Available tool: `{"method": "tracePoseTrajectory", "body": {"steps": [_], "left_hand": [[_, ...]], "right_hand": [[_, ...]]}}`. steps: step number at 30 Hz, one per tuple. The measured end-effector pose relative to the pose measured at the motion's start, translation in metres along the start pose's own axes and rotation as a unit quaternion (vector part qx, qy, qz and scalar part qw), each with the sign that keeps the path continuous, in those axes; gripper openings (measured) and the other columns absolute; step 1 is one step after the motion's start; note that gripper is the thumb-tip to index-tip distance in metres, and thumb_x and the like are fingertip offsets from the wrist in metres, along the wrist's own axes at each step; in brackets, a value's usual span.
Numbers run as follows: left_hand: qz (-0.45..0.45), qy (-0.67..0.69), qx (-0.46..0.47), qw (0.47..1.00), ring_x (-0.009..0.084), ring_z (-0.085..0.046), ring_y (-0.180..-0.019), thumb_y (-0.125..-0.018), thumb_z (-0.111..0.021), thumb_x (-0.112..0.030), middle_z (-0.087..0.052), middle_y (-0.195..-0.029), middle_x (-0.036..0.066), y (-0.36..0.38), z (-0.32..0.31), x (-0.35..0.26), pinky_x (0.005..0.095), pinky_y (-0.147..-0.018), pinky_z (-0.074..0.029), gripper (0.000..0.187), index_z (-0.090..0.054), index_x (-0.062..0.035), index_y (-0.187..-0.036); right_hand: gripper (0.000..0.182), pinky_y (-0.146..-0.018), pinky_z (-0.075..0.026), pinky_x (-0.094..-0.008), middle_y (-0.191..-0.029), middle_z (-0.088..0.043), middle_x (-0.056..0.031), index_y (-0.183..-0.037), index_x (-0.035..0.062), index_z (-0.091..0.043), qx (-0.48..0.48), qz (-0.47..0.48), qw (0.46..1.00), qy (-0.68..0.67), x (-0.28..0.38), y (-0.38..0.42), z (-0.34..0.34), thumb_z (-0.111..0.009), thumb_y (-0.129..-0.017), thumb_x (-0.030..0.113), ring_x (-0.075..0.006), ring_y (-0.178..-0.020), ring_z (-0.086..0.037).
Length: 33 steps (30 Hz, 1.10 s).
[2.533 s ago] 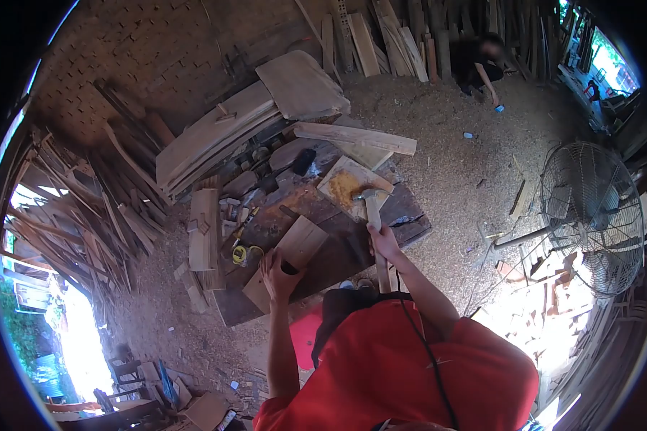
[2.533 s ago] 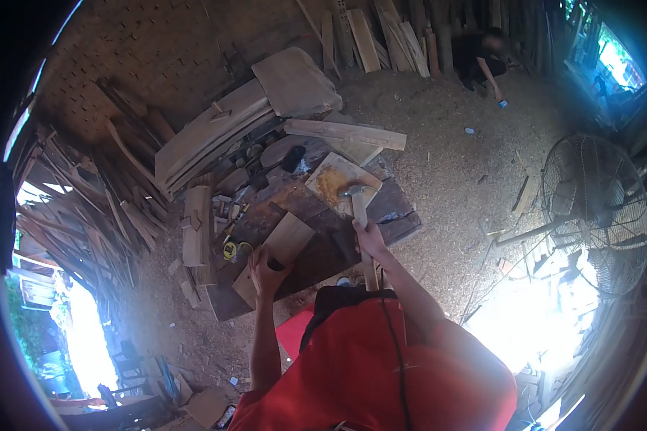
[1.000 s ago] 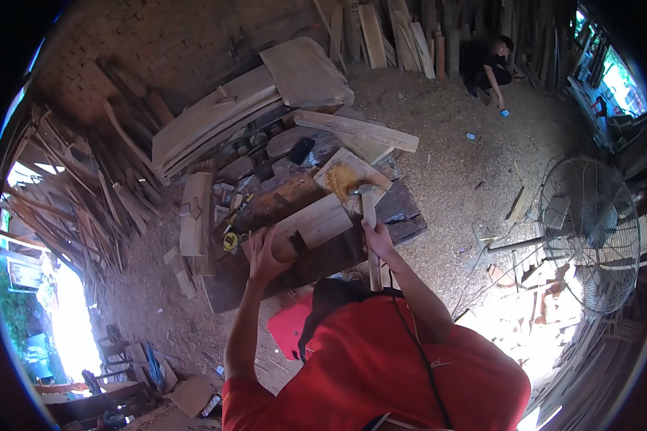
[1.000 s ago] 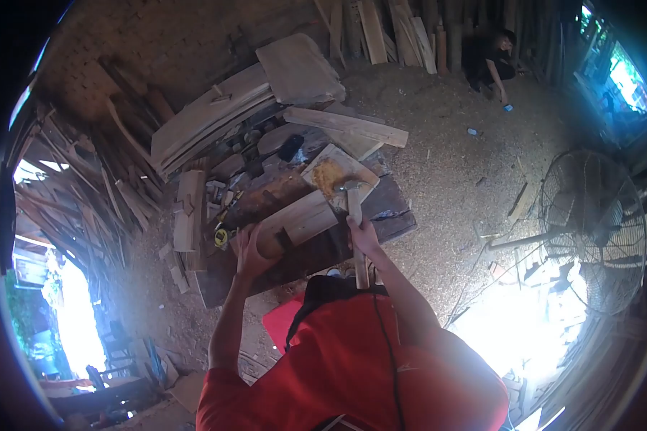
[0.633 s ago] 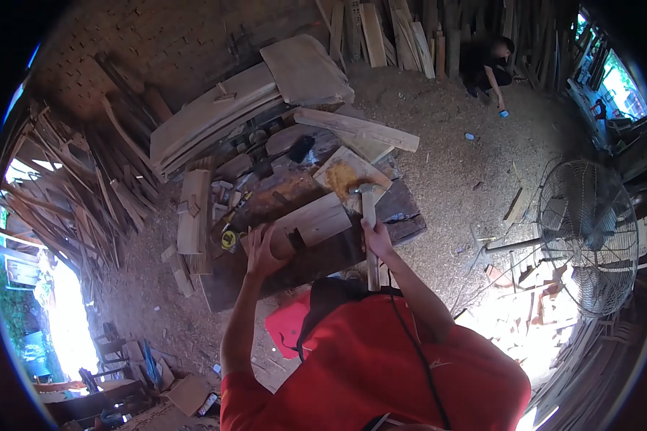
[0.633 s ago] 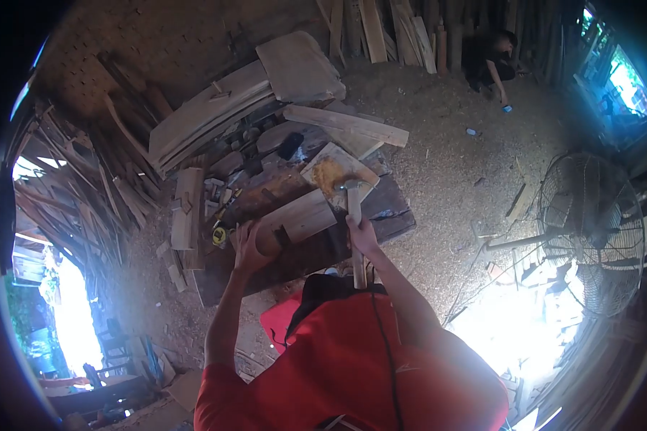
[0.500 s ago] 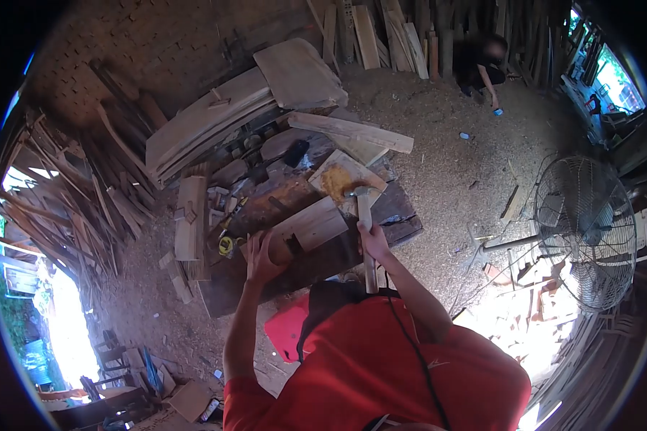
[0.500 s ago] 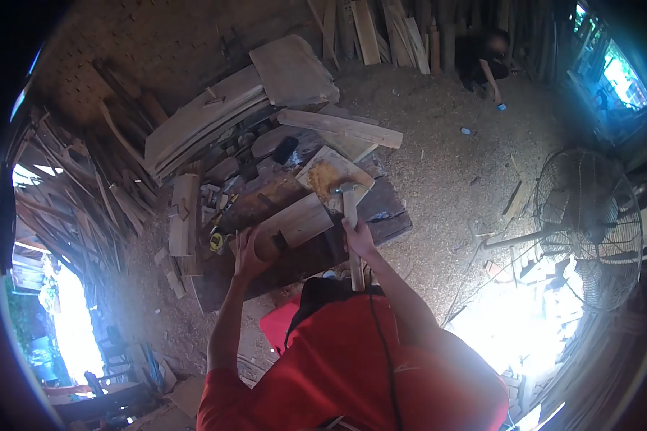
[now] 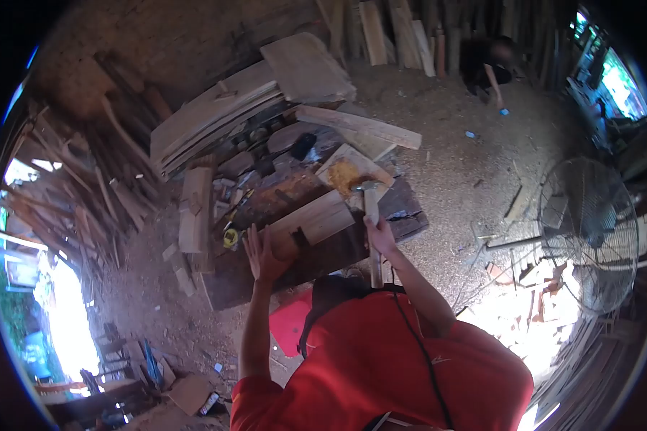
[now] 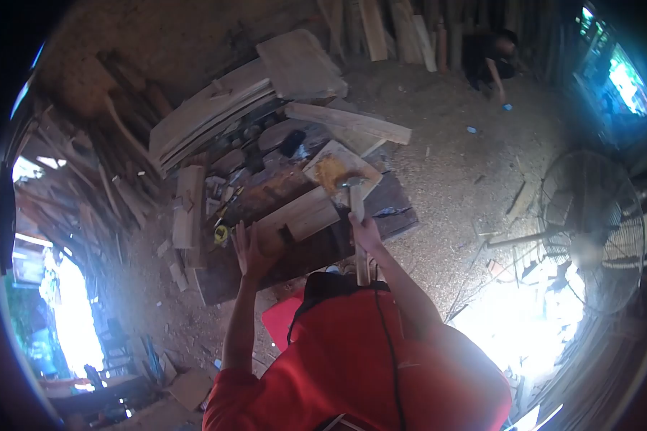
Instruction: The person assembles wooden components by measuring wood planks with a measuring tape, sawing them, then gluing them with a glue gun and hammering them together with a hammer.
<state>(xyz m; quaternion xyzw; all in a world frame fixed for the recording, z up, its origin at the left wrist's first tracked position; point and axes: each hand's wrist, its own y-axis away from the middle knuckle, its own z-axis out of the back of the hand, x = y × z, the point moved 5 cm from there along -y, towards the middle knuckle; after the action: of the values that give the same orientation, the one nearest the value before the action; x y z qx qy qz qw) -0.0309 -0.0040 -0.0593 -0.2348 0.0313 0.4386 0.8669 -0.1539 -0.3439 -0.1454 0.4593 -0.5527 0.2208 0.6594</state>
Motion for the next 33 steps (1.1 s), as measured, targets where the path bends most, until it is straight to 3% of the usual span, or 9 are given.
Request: {"method": "tracePoseTrajectory", "body": {"steps": [8, 14, 16, 22, 25, 28, 31, 33], "left_hand": [[0.012, 0.002, -0.044, 0.999, 0.0497, -0.042, -0.141, -0.057, -0.092, -0.067, -0.049, -0.147, 0.029, 0.004, -0.006, 0.014, 0.0644, -0.122, -0.028, 0.121, -0.05, -0.0085, -0.153], [0.066, -0.008, -0.028, 0.997, 0.0508, -0.043, -0.138, -0.056, -0.092, -0.068, -0.049, -0.145, 0.027, 0.024, 0.012, 0.021, 0.0633, -0.121, -0.028, 0.121, -0.05, -0.0094, -0.153], [0.072, -0.019, -0.034, 0.997, 0.0474, -0.044, -0.135, -0.056, -0.094, -0.063, -0.049, -0.141, 0.023, 0.03, 0.018, 0.023, 0.0616, -0.119, -0.031, 0.117, -0.051, -0.0091, -0.15], [0.086, -0.018, -0.034, 0.996, 0.0466, -0.043, -0.136, -0.056, -0.094, -0.061, -0.048, -0.141, 0.022, 0.031, 0.022, 0.024, 0.06, -0.12, -0.031, 0.115, -0.052, -0.0106, -0.15], [0.1, -0.014, -0.019, 0.995, 0.0476, -0.04, -0.139, -0.056, -0.094, -0.062, -0.047, -0.144, 0.023, 0.033, 0.021, 0.026, 0.0596, -0.121, -0.03, 0.116, -0.051, -0.0123, -0.152], [0.108, -0.017, -0.014, 0.994, 0.0461, -0.041, -0.14, -0.057, -0.091, -0.067, -0.048, -0.145, 0.023, 0.032, 0.02, 0.027, 0.0591, -0.123, -0.027, 0.118, -0.051, -0.0121, -0.153], [0.109, -0.029, -0.012, 0.994, 0.0451, -0.042, -0.14, -0.058, -0.09, -0.07, -0.048, -0.145, 0.023, 0.033, 0.022, 0.026, 0.0588, -0.124, -0.026, 0.119, -0.051, -0.0121, -0.154], [0.113, -0.034, -0.012, 0.993, 0.045, -0.042, -0.14, -0.058, -0.09, -0.07, -0.048, -0.145, 0.023, 0.031, 0.021, 0.025, 0.0587, -0.124, -0.026, 0.118, -0.051, -0.0124, -0.154]], "right_hand": [[0.034, -0.041, -0.049, -0.0336, -0.063, -0.057, -0.0043, -0.108, 0.0065, -0.054, 0.004, 0.014, 1.0, 0.005, -0.003, -0.005, -0.001, -0.062, -0.107, 0.039, -0.0174, -0.045, -0.059], [0.036, -0.04, -0.049, -0.0332, -0.064, -0.057, -0.0042, -0.106, 0.0044, -0.053, 0.007, 0.019, 1.0, 0.0, 0.001, -0.006, -0.002, -0.063, -0.107, 0.039, -0.0167, -0.045, -0.059], [0.035, -0.04, -0.048, -0.0324, -0.064, -0.057, -0.0037, -0.105, 0.0033, -0.052, 0.011, 0.023, 1.0, -0.014, 0.002, -0.003, -0.003, -0.063, -0.107, 0.037, -0.0154, -0.045, -0.058], [0.032, -0.04, -0.046, -0.0285, -0.065, -0.056, -0.0016, -0.104, 0.0064, -0.055, 0.025, 0.071, 0.993, 0.094, 0.037, 0.013, -0.011, -0.063, -0.107, 0.037, -0.0109, -0.045, -0.057], [0.037, -0.046, -0.048, -0.0355, -0.066, -0.06, -0.0078, -0.106, 0.0031, -0.058, 0.054, 0.1, 0.966, 0.233, 0.057, 0.029, -0.017, -0.065, -0.105, 0.039, -0.0209, -0.05, -0.063], [0.043, -0.056, -0.05, -0.0446, -0.069, -0.064, -0.0159, -0.11, 0.0004, -0.06, 0.075, 0.23, 0.885, 0.398, 0.077, 0.048, -0.035, -0.068, -0.103, 0.042, -0.0353, -0.06, -0.067], [0.044, -0.066, -0.051, -0.0549, -0.072, -0.065, -0.0252, -0.109, -0.001, -0.058, 0.14, 0.207, 0.889, 0.385, 0.083, 0.057, -0.054, -0.07, -0.1, 0.041, -0.0502, -0.078, -0.068], [0.042, -0.064, -0.051, -0.0569, -0.075, -0.067, -0.0247, -0.115, 0.0009, -0.055, 0.141, 0.218, 0.882, 0.393, 0.097, 0.066, -0.06, -0.068, -0.102, 0.038, -0.0501, -0.077, -0.069]]}}
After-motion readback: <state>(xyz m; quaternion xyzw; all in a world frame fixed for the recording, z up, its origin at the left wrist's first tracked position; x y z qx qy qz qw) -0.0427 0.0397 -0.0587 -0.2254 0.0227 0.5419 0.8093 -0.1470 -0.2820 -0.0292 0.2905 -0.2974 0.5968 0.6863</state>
